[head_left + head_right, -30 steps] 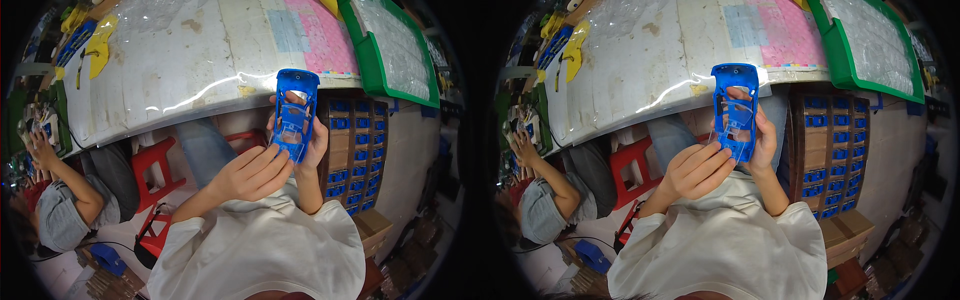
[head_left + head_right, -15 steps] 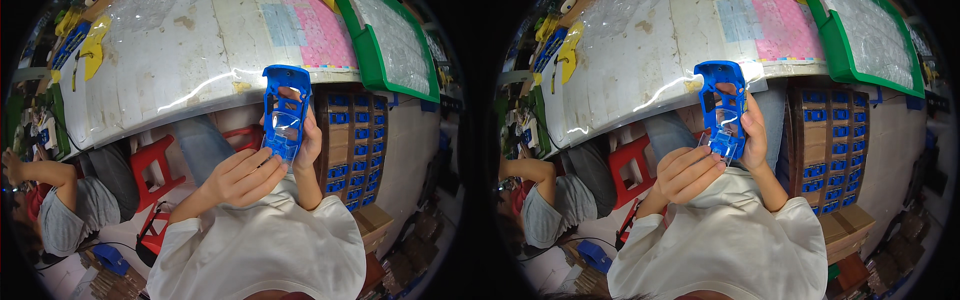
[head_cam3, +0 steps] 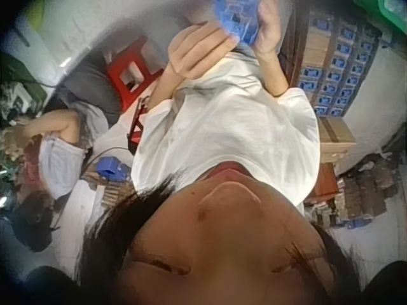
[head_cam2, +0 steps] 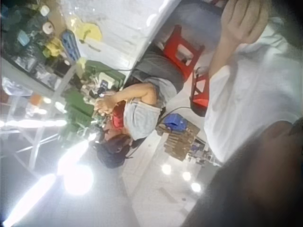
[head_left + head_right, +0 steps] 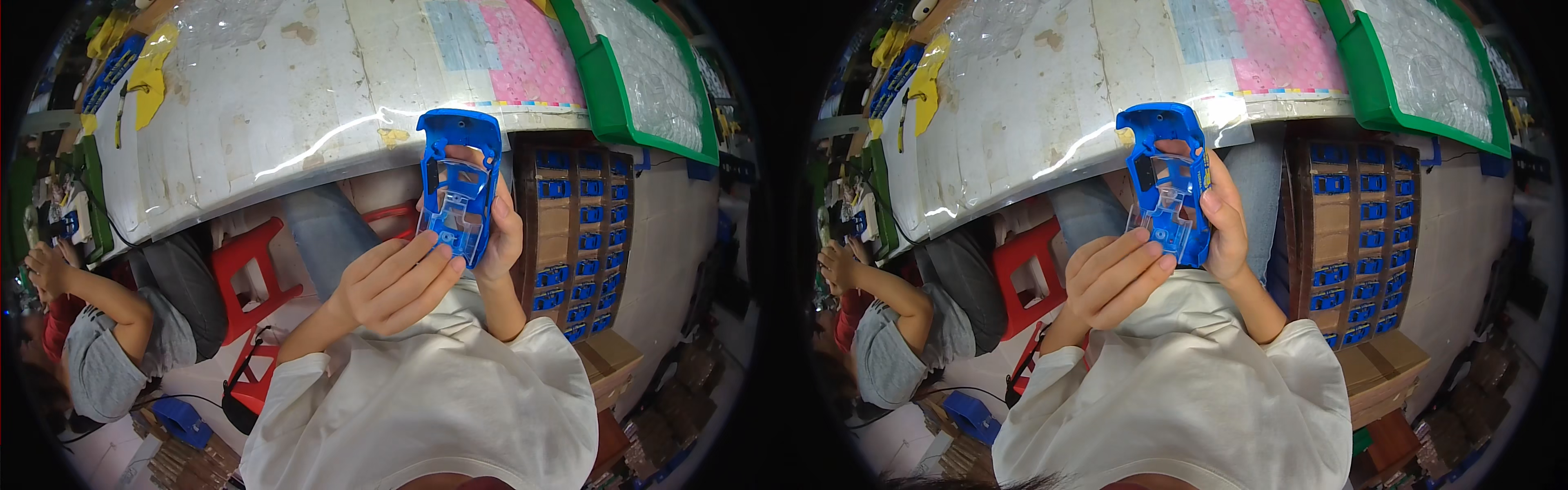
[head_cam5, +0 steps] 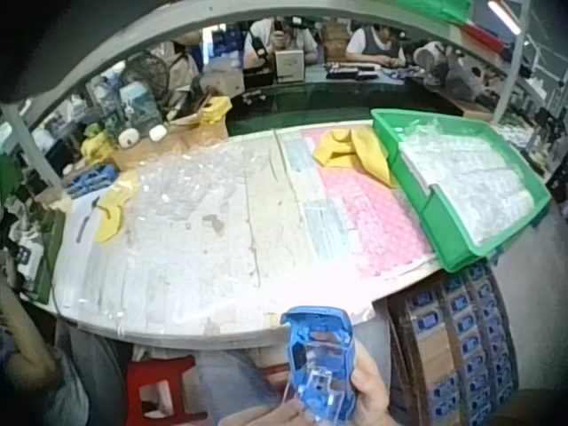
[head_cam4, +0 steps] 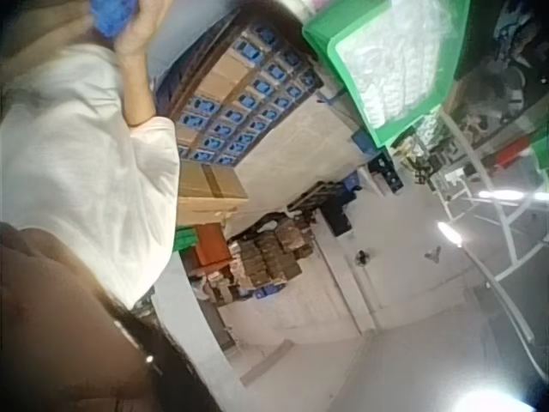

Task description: The person assembles toy car bodies by inserting clear plastic window pieces into car shells by hand and trimming the pieces using pliers.

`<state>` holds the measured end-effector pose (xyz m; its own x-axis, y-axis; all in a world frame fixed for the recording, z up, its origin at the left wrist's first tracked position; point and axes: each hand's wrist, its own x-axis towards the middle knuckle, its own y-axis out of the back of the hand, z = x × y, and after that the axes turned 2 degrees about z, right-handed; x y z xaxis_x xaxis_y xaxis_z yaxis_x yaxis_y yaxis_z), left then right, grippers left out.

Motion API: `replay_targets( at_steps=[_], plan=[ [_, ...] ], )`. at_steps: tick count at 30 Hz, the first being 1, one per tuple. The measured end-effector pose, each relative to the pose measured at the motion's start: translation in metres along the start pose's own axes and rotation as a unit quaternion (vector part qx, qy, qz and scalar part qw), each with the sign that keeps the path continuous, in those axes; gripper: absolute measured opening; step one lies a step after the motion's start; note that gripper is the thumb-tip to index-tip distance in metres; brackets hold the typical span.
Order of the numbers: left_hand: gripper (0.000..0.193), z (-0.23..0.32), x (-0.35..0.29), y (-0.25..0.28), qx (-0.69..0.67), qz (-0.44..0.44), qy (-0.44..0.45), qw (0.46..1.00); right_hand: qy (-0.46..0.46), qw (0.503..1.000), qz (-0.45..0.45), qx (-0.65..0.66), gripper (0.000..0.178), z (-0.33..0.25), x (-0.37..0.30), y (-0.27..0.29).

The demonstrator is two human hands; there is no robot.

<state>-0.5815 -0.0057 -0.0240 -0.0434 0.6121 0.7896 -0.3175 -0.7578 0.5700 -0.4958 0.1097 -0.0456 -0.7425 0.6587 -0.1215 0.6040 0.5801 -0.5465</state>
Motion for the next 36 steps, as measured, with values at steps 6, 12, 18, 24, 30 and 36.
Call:
replay_targets(
  at_steps=[6, 12, 18, 24, 30, 36],
  plan=[
    [0.023, 0.000, -0.007, -0.007, 0.026, 0.018, 0.015, 0.999, 0.010, 1.000, 0.017, 0.010, 0.066, 0.002, -0.003, -0.005],
    [0.025, 0.001, -0.006, -0.005, 0.124, 0.008, -0.038, 0.992, 0.014, 0.999, 0.024, 0.019, 0.060, 0.003, -0.003, -0.009],
    [0.025, 0.003, -0.004, -0.007, 0.152, -0.046, 0.016, 0.987, -0.026, 0.996, -0.022, 0.080, 0.057, 0.002, -0.006, -0.008],
    [0.032, 0.002, 0.003, 0.001, 0.061, -0.112, 0.123, 0.984, -0.005, 0.997, -0.050, 0.053, 0.053, 0.003, -0.004, -0.009],
    [0.043, -0.013, 0.019, -0.001, -0.100, 0.144, 0.343, 0.923, -0.034, 0.994, -0.051, 0.086, 0.053, 0.001, -0.008, -0.015],
    [0.025, -0.027, 0.023, -0.013, -0.274, 0.025, 0.471, 0.838, -0.032, 0.996, -0.052, 0.060, 0.055, 0.001, -0.009, -0.019]
  ],
)
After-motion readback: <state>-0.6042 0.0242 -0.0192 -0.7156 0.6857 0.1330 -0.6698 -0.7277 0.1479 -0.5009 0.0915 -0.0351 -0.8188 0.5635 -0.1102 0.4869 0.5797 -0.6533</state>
